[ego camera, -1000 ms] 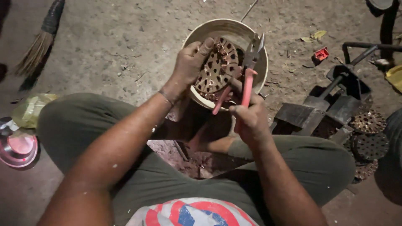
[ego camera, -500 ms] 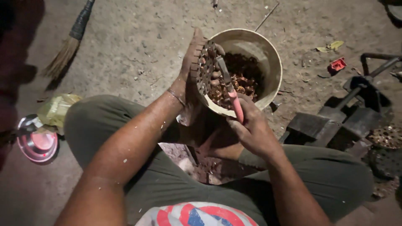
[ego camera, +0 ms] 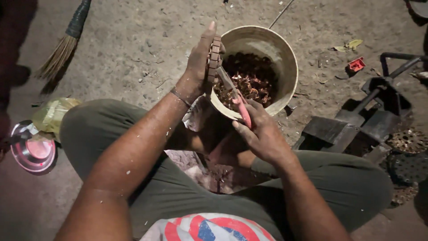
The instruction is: The person sits on the ground and uses pliers to cut small pieces from a perforated metal disc, dropping the cut pieces into a bucket. The person repeatedly rotates the disc and snips off sections.
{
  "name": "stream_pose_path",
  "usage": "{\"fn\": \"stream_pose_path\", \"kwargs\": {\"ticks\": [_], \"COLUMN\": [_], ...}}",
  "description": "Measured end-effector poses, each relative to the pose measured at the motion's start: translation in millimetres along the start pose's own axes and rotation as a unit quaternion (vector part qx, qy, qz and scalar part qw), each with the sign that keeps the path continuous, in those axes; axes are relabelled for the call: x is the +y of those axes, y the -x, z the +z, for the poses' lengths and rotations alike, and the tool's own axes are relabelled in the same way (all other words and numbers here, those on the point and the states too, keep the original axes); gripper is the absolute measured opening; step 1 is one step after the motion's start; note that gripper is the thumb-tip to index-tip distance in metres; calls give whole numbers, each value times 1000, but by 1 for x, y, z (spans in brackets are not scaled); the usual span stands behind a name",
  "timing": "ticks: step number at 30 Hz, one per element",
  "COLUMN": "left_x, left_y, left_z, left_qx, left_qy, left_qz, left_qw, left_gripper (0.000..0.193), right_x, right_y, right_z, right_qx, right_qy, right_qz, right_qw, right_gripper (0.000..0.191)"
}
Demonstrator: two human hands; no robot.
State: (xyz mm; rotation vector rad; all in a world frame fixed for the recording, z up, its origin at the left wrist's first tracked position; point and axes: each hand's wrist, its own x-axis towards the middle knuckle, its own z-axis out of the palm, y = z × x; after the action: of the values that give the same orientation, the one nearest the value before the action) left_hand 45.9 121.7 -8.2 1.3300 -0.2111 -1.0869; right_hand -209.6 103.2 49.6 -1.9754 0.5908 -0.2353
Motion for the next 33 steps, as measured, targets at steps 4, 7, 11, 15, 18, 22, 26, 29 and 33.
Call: {"fn": "stream_pose_path", "kwargs": {"ticks": [4, 7, 11, 15, 18, 22, 26, 29, 33], "left_x": [-1, 1, 6, 6, 5, 7, 11, 12, 11], "left_y": [-5, -7, -5, -5, -6, -5, -3, -4, -6], "left_z": [1, -3, -10, -8, -4, -2, -3, -4, -8], "left_qx": [-12, -20, -35, 19, -23, -53, -42, -35, -53], "left_qy": [-3, 10, 32, 1, 5, -31, -132, -127, -100], "left_qz": [22, 15, 12, -10, -2, 31, 28, 38, 66], "left_qw": [1000, 1000, 999, 1000, 1000, 998, 990, 991, 991], "left_gripper": [48, 48, 48, 50, 49, 51, 53, 52, 57], "right_x": [2, -1, -2, -3, -4, -3, 1, 4, 4], "right_y": [-4, -7, -8, -2, 0, 1, 0, -2, -7], "right_z": [8, 22, 18, 6, 3, 0, -3, -1, 6], "right_qx": [-7, 42, 22, 12, 0, -7, -6, -5, -14], "right_qy": [13, -44, -16, 2, 10, 16, 41, 61, 21], "right_qz": [64, 39, 3, -26, -24, 10, 0, 3, -10], "right_qw": [998, 997, 1000, 1000, 1000, 1000, 999, 998, 1000], "right_gripper": [43, 44, 41, 47, 49, 46, 44, 40, 34]}}
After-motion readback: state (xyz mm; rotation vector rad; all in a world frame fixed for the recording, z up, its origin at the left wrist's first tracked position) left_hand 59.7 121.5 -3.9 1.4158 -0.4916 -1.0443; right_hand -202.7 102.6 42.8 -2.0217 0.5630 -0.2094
